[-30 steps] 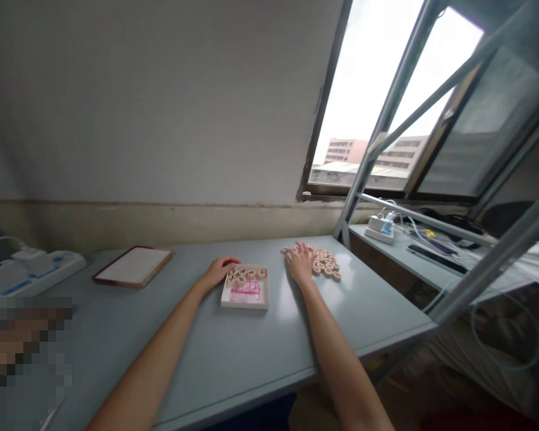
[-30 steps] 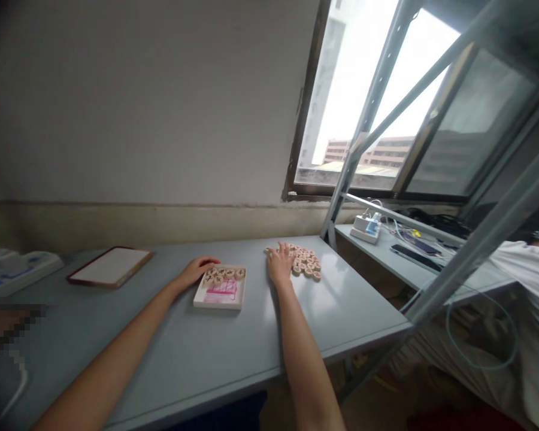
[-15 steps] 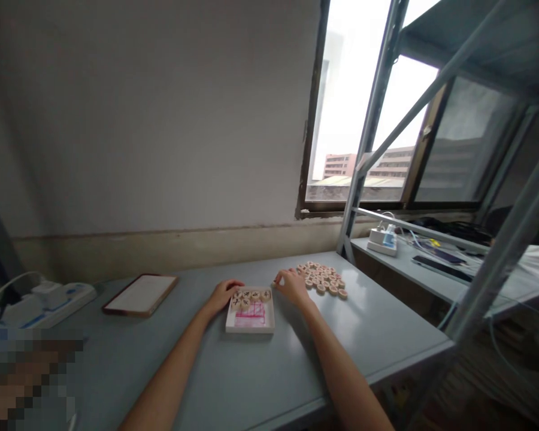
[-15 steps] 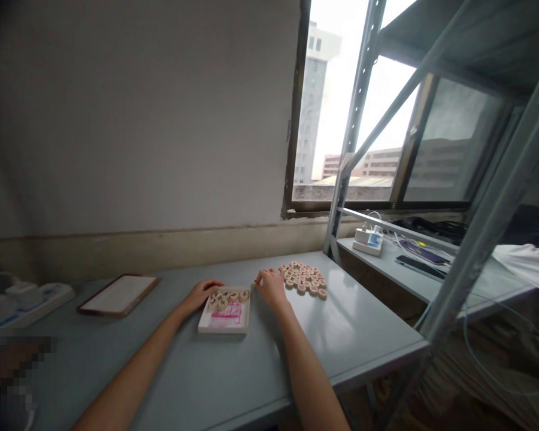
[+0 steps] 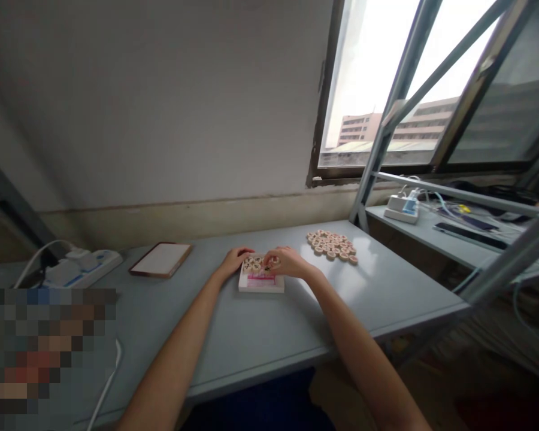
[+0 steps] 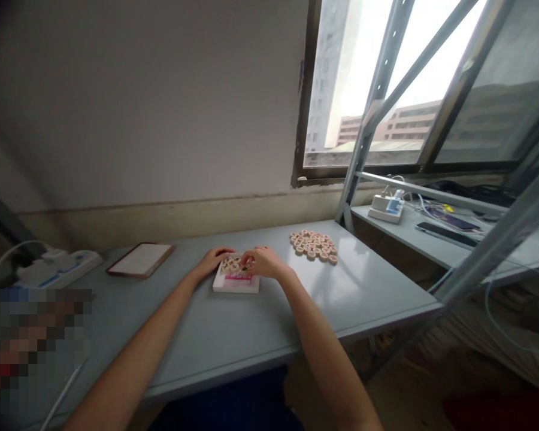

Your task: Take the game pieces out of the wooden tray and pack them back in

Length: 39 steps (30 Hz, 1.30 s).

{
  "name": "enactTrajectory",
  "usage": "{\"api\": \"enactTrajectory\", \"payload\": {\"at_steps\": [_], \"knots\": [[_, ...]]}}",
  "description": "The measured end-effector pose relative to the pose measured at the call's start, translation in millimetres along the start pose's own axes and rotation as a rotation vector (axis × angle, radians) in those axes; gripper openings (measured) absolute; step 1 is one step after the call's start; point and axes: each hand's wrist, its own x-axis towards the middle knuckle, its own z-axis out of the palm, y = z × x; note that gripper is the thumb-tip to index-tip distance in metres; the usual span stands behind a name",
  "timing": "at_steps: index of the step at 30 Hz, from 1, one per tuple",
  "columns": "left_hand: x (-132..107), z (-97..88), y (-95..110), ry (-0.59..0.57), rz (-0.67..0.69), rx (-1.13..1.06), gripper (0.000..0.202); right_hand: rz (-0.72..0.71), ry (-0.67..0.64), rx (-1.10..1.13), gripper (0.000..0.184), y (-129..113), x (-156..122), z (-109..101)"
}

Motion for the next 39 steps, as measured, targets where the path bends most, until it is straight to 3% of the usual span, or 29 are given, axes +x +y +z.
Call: {"api": "enactTrajectory", "payload": {"at_steps": [5, 10, 17, 20, 22, 26, 30, 34, 39], "knots": [[0, -0.3, -1, -0.014, 0.012, 0.009, 0.029, -0.044, 0.12, -0.141, 0.038, 2, -2, -1], [-1, 0.6, -2, -0.012, 0.004, 0.002, 0.029, 0.002, 0.041, -0.222, 0.012, 1, -3, -5], [-1, 0.9, 1, 0.0, -0.008, 0.005, 0.028, 0.064, 0.004, -0.166, 0.011, -1, -3, -2], [-2, 0.9, 3, -0.003, -0.009, 0.003, 0.028, 0.109, 0.065, -0.135, 0.014, 9, -4, -8], [-2, 1.0, 4, -0.001, -0.009, 0.003, 0.028, 0.202, 0.204, -0.198, 0.018, 21, -8, -14], [-3, 1.0, 6, 0.0, -0.027, 0.0, 0.028, 0.518, 0.487, -0.438, 0.025, 53, -22, -18], [-3, 1.2, 5, 0.006, -0.026, -0.007, 0.027, 0.711, 0.443, -0.555, 0.037, 78, -31, -6], [-2, 1.3, 3, 0.011, -0.021, 0.001, 0.028, 0.671, 0.35, -0.528, 0.03, 80, -28, 2], [-3, 1.2, 4, 0.009, -0.01, 0.009, 0.028, 0.539, 0.359, -0.458, 0.019, 64, -20, -2]]}}
